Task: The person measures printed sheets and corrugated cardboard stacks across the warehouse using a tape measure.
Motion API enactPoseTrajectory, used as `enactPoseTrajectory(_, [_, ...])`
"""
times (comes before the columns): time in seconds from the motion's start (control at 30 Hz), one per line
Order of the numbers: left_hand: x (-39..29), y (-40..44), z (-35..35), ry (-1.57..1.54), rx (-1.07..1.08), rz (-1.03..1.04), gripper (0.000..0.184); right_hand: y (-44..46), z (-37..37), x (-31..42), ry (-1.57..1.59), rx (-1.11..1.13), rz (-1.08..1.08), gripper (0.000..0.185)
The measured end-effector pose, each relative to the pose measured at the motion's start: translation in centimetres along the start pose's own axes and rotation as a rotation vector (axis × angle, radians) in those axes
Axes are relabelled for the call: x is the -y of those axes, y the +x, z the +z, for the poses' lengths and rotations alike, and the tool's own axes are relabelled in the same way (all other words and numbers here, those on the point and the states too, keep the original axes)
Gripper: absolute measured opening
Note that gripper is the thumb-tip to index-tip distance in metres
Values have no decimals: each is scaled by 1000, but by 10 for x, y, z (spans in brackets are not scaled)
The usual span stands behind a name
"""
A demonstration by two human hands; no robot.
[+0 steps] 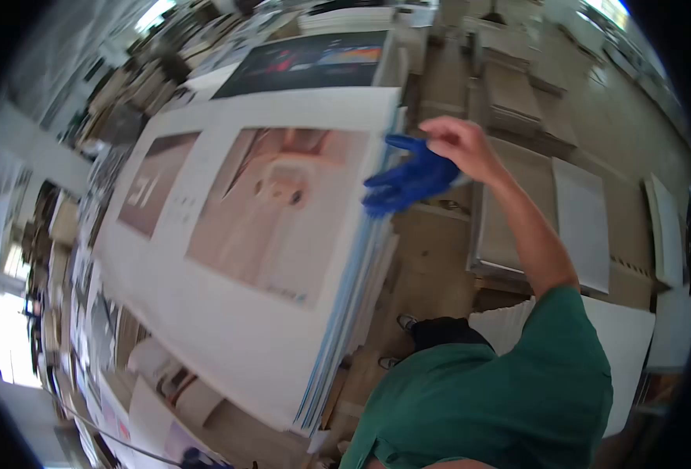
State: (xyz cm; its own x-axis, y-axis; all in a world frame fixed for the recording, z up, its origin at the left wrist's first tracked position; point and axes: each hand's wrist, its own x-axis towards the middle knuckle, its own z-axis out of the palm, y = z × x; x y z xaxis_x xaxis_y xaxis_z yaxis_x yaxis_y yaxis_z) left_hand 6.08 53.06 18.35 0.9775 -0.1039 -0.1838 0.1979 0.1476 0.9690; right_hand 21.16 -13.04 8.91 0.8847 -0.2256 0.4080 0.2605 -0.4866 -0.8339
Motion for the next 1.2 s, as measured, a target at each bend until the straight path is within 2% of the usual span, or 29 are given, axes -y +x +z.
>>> enactPoseTrajectory(0.03, [-6,26,23,-23,49,24,34,-25,-34,-17,-3,-107,48,25])
enactPoseTrajectory(0.1, [-19,76,77,-60,133,55,35,-75,-90,-84,-151,-260,318,21])
enactPoseTrajectory(0.17, [-27,126,138,-101,209,87,35,-134,-137,-153,117,-181,823,16])
enactPoseTrajectory(0.2, [-28,149,175,-130,243,115,36,-167,-146,-185,123,-197,840,19])
enactPoseTrajectory(0.23, [-25,180,206,-134,269,110,36,-186,-149,-198,190,-199,983,21])
enactPoseTrajectory(0.33, [-15,265,307,-49,382,-12,33,-264,-169,-235,506,-243,1017,30])
enactPoseTrajectory(0.4, [-6,297,409,235,410,95,36,-259,-169,-206,756,-537,1236,29])
enactPoseTrajectory(0.47, [-1,327,488,361,542,205,42,-266,-175,-222,837,-559,1225,31])
enactPoseTrajectory(0.57, [-7,365,588,402,637,109,42,-250,-191,-232,945,-602,1215,36])
enactPoseTrajectory(0.63, [-9,401,641,518,834,116,42,-219,-197,-241,1004,-680,1180,42])
enactPoseTrajectory(0.8, [29,513,764,518,884,68,42,-139,-210,-302,1167,-691,1005,50])
enactPoseTrajectory(0.9, [45,588,808,540,944,-90,42,-81,-220,-354,1229,-737,884,57])
enactPoseTrajectory(0.93, [51,614,817,529,931,-90,42,-65,-226,-371,1220,-722,888,57])
enactPoseTrajectory(1.0, [60,670,841,414,902,-220,40,-24,-257,-419,961,-770,1098,63])
enactPoseTrajectory(1.07, [60,729,872,381,877,-282,39,1,-284,-462,845,-770,1135,66])
enactPoseTrajectory(1.13, [69,779,908,374,883,-381,37,10,-310,-501,705,-812,1247,65])
enactPoseTrajectory(1.2, [87,824,946,332,909,-450,36,26,-333,-523,680,-956,1333,56])
